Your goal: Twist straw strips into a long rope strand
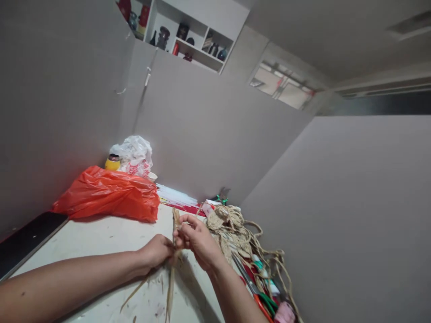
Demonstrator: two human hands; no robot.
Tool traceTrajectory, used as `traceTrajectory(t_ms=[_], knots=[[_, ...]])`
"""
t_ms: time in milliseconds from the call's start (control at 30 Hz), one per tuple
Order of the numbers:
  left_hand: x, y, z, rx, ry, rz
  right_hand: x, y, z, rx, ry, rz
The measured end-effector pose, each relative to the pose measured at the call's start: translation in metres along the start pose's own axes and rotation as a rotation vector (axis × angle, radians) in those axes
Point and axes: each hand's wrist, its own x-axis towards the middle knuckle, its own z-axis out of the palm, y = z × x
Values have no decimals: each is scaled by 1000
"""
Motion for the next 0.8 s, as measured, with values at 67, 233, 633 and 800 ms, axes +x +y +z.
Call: traceTrajectory(t_ms=[67, 233, 633, 800], knots=[[-1, 2, -4, 39, -23, -34, -12, 11, -19, 36, 101, 5], [-4, 7, -7, 14, -53, -71, -24, 40, -40, 26, 199, 30], [-12, 18, -11, -90, -138, -132, -26, 82, -39, 0, 184, -10], [-13, 21, -13, -74, -161, -165, -26, 78, -38, 20, 204, -12]])
